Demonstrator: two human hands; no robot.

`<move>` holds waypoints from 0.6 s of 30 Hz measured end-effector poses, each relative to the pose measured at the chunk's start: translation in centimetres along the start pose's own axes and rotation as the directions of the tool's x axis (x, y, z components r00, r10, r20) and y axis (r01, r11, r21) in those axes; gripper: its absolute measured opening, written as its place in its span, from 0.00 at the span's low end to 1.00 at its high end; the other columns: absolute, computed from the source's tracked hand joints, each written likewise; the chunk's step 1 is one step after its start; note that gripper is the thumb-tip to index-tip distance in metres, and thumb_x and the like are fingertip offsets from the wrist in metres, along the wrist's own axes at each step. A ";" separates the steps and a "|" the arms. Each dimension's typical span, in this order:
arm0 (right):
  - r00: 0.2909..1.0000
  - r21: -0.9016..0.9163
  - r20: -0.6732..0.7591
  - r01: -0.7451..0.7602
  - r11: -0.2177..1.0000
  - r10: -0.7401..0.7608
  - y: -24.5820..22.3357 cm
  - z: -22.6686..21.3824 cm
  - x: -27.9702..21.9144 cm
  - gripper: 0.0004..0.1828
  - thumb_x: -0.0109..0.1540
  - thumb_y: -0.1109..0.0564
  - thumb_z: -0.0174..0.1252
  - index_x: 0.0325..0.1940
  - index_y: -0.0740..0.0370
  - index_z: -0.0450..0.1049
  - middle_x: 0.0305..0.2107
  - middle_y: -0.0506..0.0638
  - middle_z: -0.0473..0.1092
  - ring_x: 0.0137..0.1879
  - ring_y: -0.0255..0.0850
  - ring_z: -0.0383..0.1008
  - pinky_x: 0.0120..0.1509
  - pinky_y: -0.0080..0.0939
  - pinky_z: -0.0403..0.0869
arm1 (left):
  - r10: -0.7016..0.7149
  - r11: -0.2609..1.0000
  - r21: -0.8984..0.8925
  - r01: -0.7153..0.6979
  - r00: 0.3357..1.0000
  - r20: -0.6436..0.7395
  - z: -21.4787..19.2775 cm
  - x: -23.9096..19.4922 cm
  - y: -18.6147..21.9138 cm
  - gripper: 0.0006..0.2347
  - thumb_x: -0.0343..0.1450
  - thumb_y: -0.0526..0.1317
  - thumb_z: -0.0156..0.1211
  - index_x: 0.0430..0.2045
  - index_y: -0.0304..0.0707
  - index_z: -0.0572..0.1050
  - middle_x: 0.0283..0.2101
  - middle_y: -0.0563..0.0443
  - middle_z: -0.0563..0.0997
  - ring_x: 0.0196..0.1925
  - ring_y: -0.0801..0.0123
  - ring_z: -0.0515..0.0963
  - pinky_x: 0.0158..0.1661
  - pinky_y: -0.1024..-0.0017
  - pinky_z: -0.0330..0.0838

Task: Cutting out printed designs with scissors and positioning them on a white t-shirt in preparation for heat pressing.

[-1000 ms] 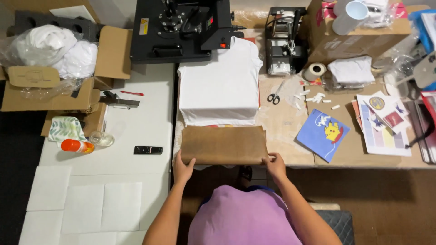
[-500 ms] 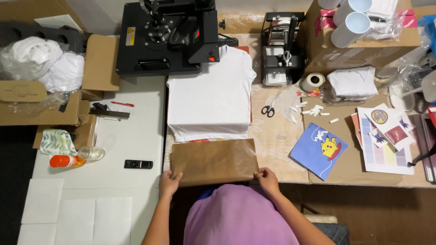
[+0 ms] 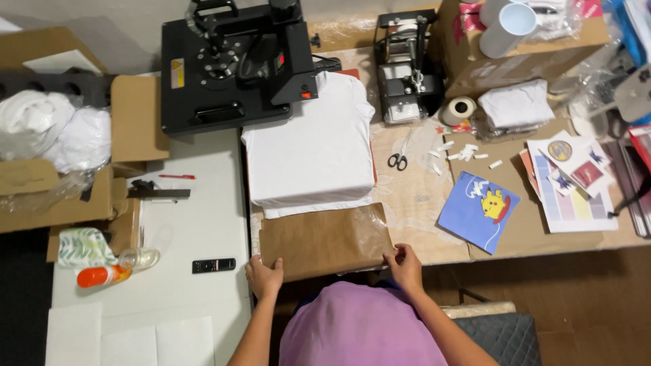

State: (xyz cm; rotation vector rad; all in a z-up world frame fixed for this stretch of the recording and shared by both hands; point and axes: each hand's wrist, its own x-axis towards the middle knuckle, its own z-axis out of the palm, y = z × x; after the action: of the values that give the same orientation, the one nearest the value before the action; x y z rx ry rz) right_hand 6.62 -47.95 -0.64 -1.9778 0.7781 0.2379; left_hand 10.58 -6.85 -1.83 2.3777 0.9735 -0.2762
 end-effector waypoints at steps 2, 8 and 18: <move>1.000 0.019 -0.025 -0.010 1.000 0.010 0.2 -0.8 0.9 0.27 0.64 0.48 0.76 0.64 0.57 0.79 0.47 0.49 0.84 0.56 0.43 0.88 0.64 0.44 0.81 | 0.061 0.998 0.012 -0.060 0.995 -0.074 0.2 -1.1 1.4 0.31 0.70 0.53 0.74 0.67 0.40 0.73 0.68 0.38 0.74 0.68 0.37 0.74 0.70 0.45 0.69; 0.893 0.033 -0.449 0.044 0.998 -0.024 4.9 -8.2 3.6 0.22 0.65 0.50 0.73 0.61 0.59 0.80 0.44 0.49 0.82 0.52 0.43 0.84 0.58 0.47 0.80 | 0.397 0.917 0.073 -0.392 0.884 -0.247 0.9 -5.1 6.4 0.28 0.70 0.51 0.72 0.64 0.38 0.77 0.67 0.39 0.74 0.68 0.37 0.75 0.66 0.42 0.70; 0.716 0.391 -0.505 -0.309 0.867 0.482 16.1 -19.9 15.9 0.45 0.59 0.46 0.84 0.70 0.72 0.73 0.54 0.66 0.78 0.58 0.57 0.84 0.61 0.55 0.81 | 0.834 0.524 -0.115 -0.844 0.481 0.269 9.7 -16.7 24.7 0.27 0.69 0.44 0.75 0.65 0.43 0.75 0.62 0.44 0.75 0.59 0.37 0.84 0.59 0.43 0.81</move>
State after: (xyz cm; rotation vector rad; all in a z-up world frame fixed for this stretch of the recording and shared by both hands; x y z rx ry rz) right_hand 6.20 -76.88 -9.29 -1.5838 1.5677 -0.2547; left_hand 16.00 -36.49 6.72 2.4308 -0.4242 -0.2364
